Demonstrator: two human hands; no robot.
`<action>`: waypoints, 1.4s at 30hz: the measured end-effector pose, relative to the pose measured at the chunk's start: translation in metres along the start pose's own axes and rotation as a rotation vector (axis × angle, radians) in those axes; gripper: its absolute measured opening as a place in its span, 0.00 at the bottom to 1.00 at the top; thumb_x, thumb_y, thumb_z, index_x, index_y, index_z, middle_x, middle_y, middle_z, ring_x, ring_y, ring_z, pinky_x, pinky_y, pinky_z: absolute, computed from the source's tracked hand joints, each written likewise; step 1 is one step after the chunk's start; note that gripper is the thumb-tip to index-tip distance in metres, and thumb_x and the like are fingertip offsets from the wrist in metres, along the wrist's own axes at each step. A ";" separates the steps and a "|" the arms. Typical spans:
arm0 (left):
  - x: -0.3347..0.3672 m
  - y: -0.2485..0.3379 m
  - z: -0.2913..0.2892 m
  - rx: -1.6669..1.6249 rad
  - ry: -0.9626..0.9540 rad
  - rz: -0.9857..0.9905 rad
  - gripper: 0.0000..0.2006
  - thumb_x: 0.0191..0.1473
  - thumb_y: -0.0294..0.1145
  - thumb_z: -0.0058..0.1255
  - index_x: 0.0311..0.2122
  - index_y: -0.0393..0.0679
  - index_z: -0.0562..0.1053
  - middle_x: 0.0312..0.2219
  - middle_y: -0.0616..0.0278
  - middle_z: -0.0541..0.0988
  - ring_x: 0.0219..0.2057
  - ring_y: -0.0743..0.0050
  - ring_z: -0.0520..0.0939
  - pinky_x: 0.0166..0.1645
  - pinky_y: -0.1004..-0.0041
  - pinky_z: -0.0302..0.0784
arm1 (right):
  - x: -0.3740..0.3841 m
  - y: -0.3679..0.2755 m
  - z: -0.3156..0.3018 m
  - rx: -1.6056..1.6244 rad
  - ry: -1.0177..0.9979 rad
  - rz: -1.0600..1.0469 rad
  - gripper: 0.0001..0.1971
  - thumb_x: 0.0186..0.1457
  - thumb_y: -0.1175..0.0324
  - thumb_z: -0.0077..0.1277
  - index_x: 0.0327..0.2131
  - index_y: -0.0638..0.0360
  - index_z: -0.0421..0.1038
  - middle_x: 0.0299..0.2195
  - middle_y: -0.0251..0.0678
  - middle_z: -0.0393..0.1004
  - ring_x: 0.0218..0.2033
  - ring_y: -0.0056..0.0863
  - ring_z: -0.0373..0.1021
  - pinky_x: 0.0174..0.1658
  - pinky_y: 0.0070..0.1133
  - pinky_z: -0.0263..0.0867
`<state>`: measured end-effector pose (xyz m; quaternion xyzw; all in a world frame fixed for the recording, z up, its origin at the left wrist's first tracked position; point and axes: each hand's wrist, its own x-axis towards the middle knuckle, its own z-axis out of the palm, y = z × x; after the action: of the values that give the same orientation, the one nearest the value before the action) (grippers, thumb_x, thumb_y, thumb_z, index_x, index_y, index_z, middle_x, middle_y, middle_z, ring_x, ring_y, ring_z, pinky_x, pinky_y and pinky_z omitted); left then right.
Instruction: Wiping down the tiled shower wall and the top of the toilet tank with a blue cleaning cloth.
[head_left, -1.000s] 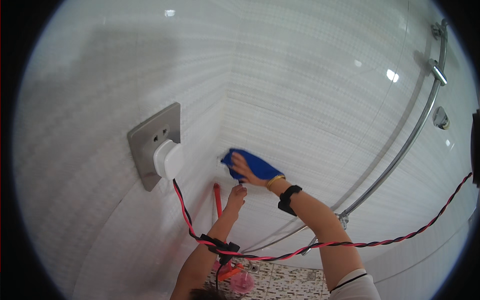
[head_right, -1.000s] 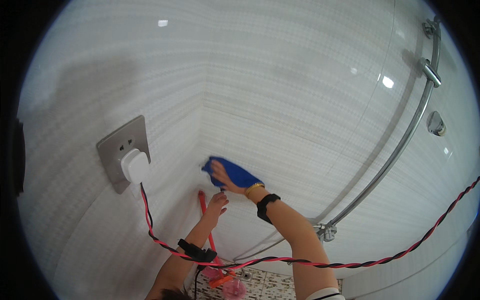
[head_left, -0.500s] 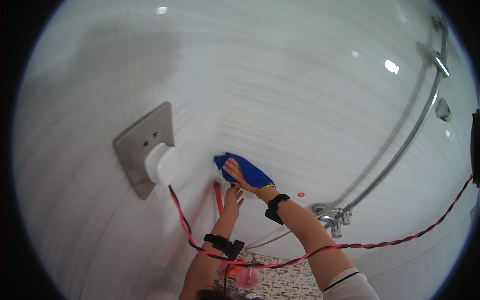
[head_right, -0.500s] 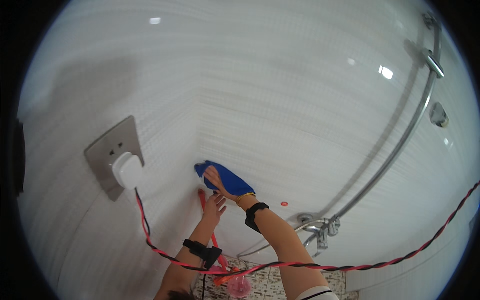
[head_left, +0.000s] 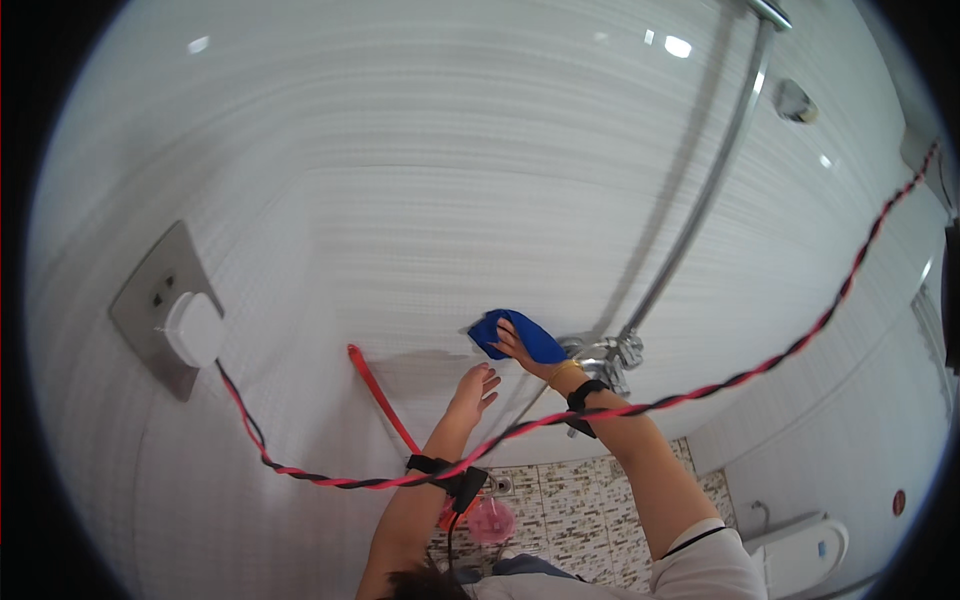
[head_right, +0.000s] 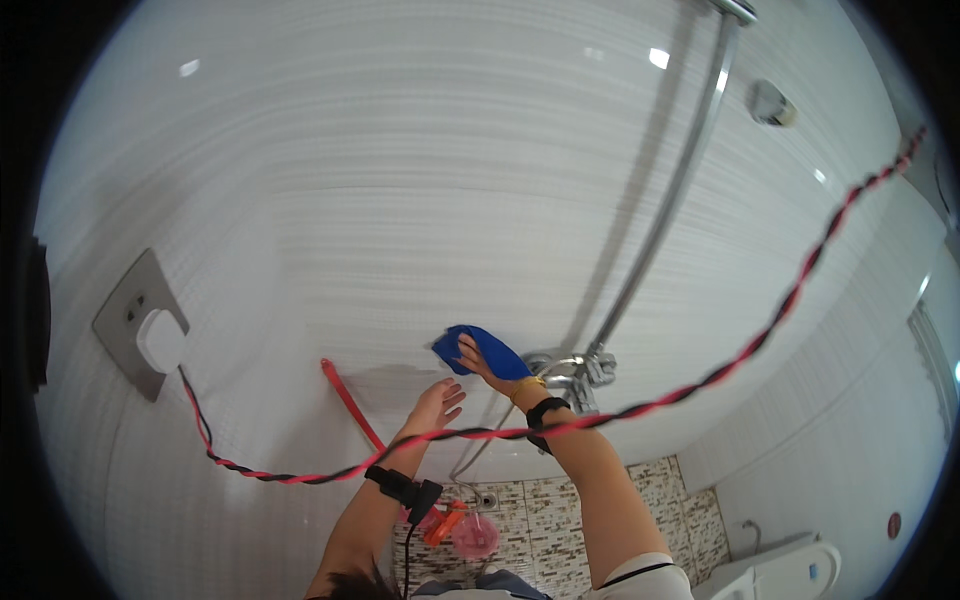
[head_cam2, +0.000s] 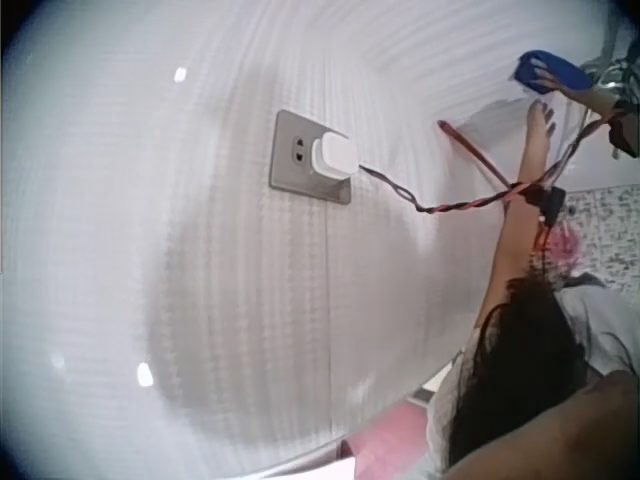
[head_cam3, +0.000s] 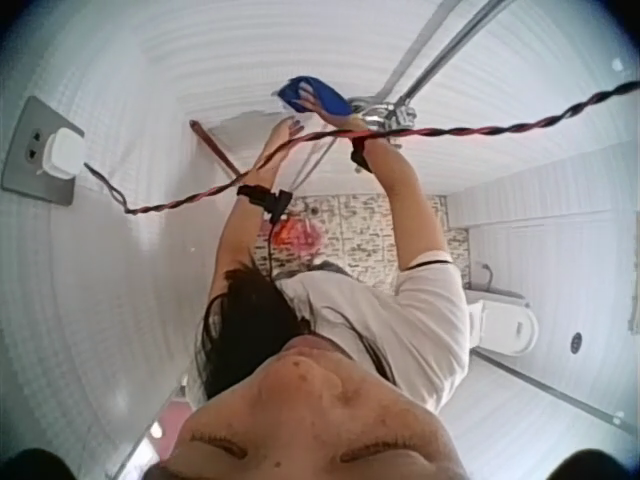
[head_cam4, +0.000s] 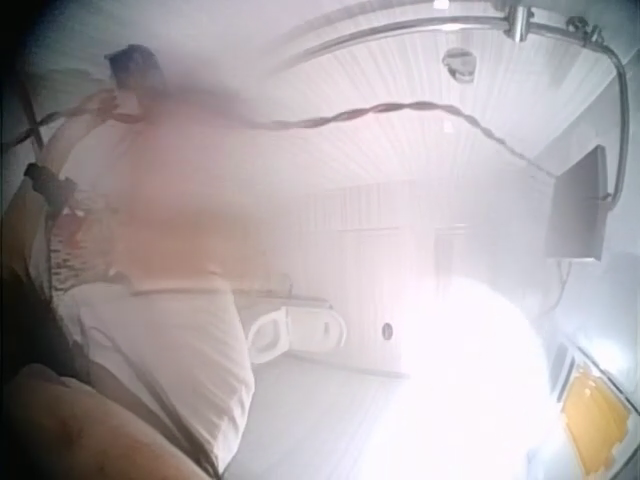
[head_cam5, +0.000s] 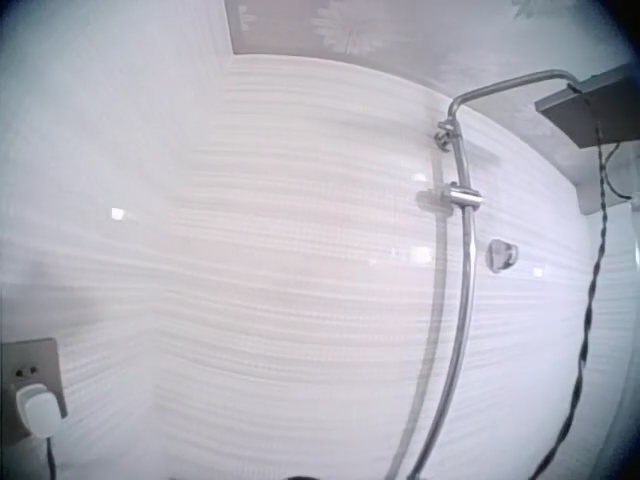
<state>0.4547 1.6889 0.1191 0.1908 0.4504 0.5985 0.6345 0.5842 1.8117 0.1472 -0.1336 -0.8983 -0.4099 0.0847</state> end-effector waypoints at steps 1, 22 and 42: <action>0.000 -0.005 0.000 0.012 -0.010 0.008 0.22 0.50 0.41 0.39 0.49 0.43 0.58 0.47 0.56 0.64 0.48 0.66 0.66 0.48 0.64 0.59 | -0.006 0.003 -0.013 -0.070 -0.018 0.022 0.21 0.51 0.68 0.35 0.51 0.57 0.53 0.52 0.37 0.54 0.56 0.34 0.48 0.58 0.31 0.42; 0.004 -0.083 0.129 0.313 -0.202 -0.211 0.23 0.55 0.46 0.30 0.51 0.44 0.60 0.48 0.62 0.65 0.49 0.71 0.64 0.51 0.65 0.56 | -0.150 -0.036 -0.063 0.992 0.636 1.594 0.25 0.53 0.64 0.40 0.50 0.72 0.51 0.48 0.55 0.58 0.49 0.44 0.57 0.51 0.27 0.52; 0.006 -0.089 0.151 0.497 -0.137 0.006 0.26 0.54 0.49 0.35 0.52 0.42 0.57 0.49 0.61 0.62 0.50 0.68 0.62 0.51 0.65 0.55 | -0.169 -0.013 -0.039 1.311 0.385 1.891 0.29 0.53 0.48 0.34 0.32 0.72 0.65 0.26 0.60 0.69 0.32 0.53 0.66 0.35 0.36 0.61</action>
<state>0.6272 1.7205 0.1265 0.3822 0.5390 0.4570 0.5954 0.7426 1.7452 0.1189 -0.6162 -0.4526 0.3457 0.5440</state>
